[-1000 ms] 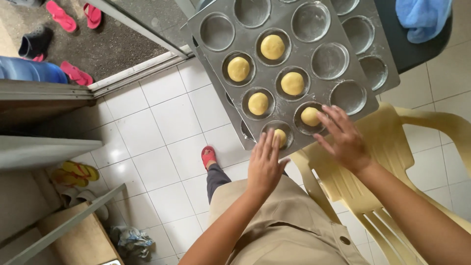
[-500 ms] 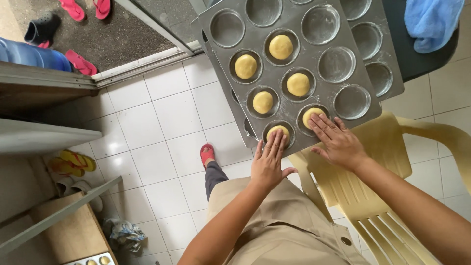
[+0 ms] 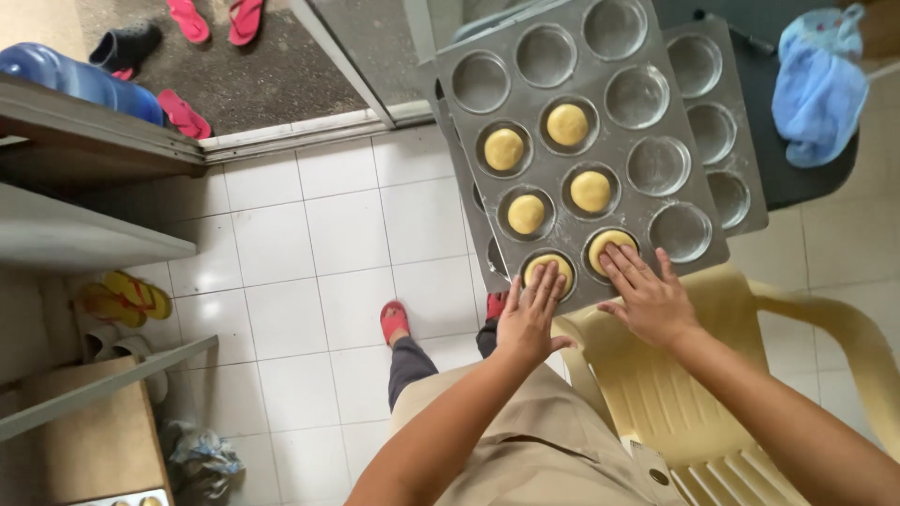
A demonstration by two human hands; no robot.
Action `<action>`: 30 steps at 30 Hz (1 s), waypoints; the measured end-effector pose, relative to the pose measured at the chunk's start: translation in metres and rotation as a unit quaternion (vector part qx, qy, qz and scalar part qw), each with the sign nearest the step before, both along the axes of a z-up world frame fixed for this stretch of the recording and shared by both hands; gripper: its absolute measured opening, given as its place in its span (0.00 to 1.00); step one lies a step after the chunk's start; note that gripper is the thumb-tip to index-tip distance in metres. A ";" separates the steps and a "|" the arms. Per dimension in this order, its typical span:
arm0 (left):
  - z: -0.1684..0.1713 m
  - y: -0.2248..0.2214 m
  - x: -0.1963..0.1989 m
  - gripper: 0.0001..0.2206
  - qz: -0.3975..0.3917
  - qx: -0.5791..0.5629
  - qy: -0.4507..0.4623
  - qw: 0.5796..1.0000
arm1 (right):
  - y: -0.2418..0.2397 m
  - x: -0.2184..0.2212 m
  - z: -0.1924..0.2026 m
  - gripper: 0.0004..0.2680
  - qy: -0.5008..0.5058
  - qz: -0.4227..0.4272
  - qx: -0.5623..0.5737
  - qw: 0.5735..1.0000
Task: Dividing dough from a large mass, rolling it into uniform balls, and placing them into muffin tins for baking.
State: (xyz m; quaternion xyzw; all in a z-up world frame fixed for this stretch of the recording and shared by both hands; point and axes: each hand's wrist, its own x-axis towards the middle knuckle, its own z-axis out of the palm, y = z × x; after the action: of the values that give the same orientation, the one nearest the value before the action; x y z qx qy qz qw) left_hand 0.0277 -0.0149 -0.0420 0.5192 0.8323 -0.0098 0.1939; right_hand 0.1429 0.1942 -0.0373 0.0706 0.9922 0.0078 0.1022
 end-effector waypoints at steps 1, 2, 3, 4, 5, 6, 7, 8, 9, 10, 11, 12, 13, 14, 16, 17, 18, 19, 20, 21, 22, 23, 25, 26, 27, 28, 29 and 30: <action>0.004 0.001 -0.002 0.57 -0.018 -0.029 0.023 0.999 | -0.002 -0.003 0.004 0.32 -0.029 0.007 0.049 0.998; -0.011 0.003 0.001 0.57 -0.010 -0.022 0.028 0.999 | 0.002 -0.004 0.004 0.32 -0.023 0.013 0.057 0.998; -0.026 0.004 0.005 0.51 -0.059 -0.041 0.045 0.996 | 0.006 -0.003 0.004 0.29 0.002 0.019 0.063 0.998; -0.042 0.006 0.009 0.47 -0.108 -0.060 0.062 0.990 | 0.011 -0.003 0.003 0.27 0.027 0.024 0.069 0.997; -0.018 0.004 0.000 0.47 -0.102 -0.057 0.065 0.991 | 0.013 -0.012 0.013 0.27 0.029 0.030 0.073 0.996; 0.006 0.004 -0.010 0.49 -0.079 0.010 0.070 0.994 | 0.017 -0.021 0.022 0.26 0.081 0.031 0.035 0.996; 0.028 0.002 -0.020 0.52 -0.063 0.077 0.076 0.992 | 0.019 -0.029 0.030 0.26 0.132 0.026 -0.004 0.991; 0.028 0.005 -0.031 0.52 -0.063 0.080 0.079 0.992 | 0.022 -0.041 0.035 0.26 0.135 0.027 -0.001 0.990; 0.029 0.007 -0.039 0.50 -0.022 0.122 0.052 0.991 | 0.024 -0.048 0.041 0.27 0.163 0.002 -0.037 0.986; 0.029 0.012 -0.046 0.48 0.019 0.164 0.024 0.986 | 0.028 -0.056 0.045 0.28 0.191 -0.024 -0.073 0.979; 0.032 0.013 -0.059 0.48 0.015 0.166 0.021 0.986 | 0.029 -0.061 0.040 0.28 0.189 -0.027 -0.071 0.979; 0.035 0.016 -0.071 0.47 0.037 0.163 0.023 0.986 | 0.032 -0.067 0.034 0.29 0.181 -0.025 -0.082 0.980; 0.037 0.019 -0.087 0.47 0.061 0.160 0.027 0.985 | 0.036 -0.077 0.027 0.30 0.174 -0.020 -0.094 0.980; 0.029 0.023 -0.095 0.47 0.060 0.161 0.027 0.985 | 0.037 -0.082 0.018 0.30 0.174 -0.021 -0.092 0.980; 0.011 0.030 -0.109 0.50 0.052 0.144 -0.001 0.988 | 0.040 -0.088 -0.004 0.32 0.096 0.011 -0.083 0.992; 0.005 0.031 -0.110 0.50 0.051 0.143 -0.003 0.988 | 0.040 -0.092 -0.008 0.32 0.094 0.010 -0.084 0.992; 0.000 0.032 -0.112 0.51 0.043 0.119 -0.017 0.992 | 0.041 -0.095 -0.013 0.32 0.087 0.001 -0.094 0.992; -0.007 0.031 -0.111 0.52 0.037 0.094 -0.034 0.994 | 0.041 -0.096 -0.019 0.32 0.079 -0.007 -0.106 0.991; -0.011 0.033 -0.108 0.52 0.036 0.090 -0.038 0.995 | 0.040 -0.098 -0.020 0.32 0.075 -0.009 -0.109 0.991; -0.015 0.034 -0.104 0.53 0.039 0.089 -0.014 0.995 | 0.039 -0.099 -0.020 0.32 0.074 -0.012 -0.121 0.990; -0.018 0.035 -0.100 0.53 0.042 0.087 0.009 0.995 | 0.037 -0.099 -0.019 0.32 0.073 -0.015 -0.132 0.988; -0.015 0.035 -0.098 0.53 0.044 0.082 0.006 0.996 | 0.036 -0.099 -0.021 0.32 0.069 -0.014 -0.136 0.988; -0.005 0.037 -0.098 0.55 0.053 0.047 -0.002 0.998 | 0.036 -0.102 -0.020 0.32 0.077 -0.014 -0.115 0.990; -0.005 0.038 -0.097 0.55 0.054 0.046 0.000 0.997 | 0.036 -0.101 -0.025 0.32 0.078 -0.013 -0.116 0.990; -0.006 0.039 -0.096 0.55 0.060 0.048 -0.002 0.997 | 0.036 -0.099 -0.029 0.32 0.081 -0.016 -0.112 0.990; -0.005 0.040 -0.095 0.55 0.065 0.049 -0.005 0.997 | 0.036 -0.096 -0.032 0.32 0.084 -0.019 -0.109 0.990; -0.007 0.042 -0.096 0.55 0.065 0.052 -0.001 0.997 | 0.040 -0.098 -0.031 0.32 0.088 -0.018 -0.106 0.990; -0.008 0.043 -0.097 0.56 0.060 0.046 0.003 0.997 | 0.043 -0.100 -0.031 0.32 0.069 -0.018 -0.081 0.994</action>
State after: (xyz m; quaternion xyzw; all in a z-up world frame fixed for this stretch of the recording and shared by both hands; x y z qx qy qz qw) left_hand -0.0689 0.0284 -0.0499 0.4767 0.8621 0.0391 0.1675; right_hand 0.0425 0.2369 -0.0682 0.0808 0.9928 -0.0790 0.0392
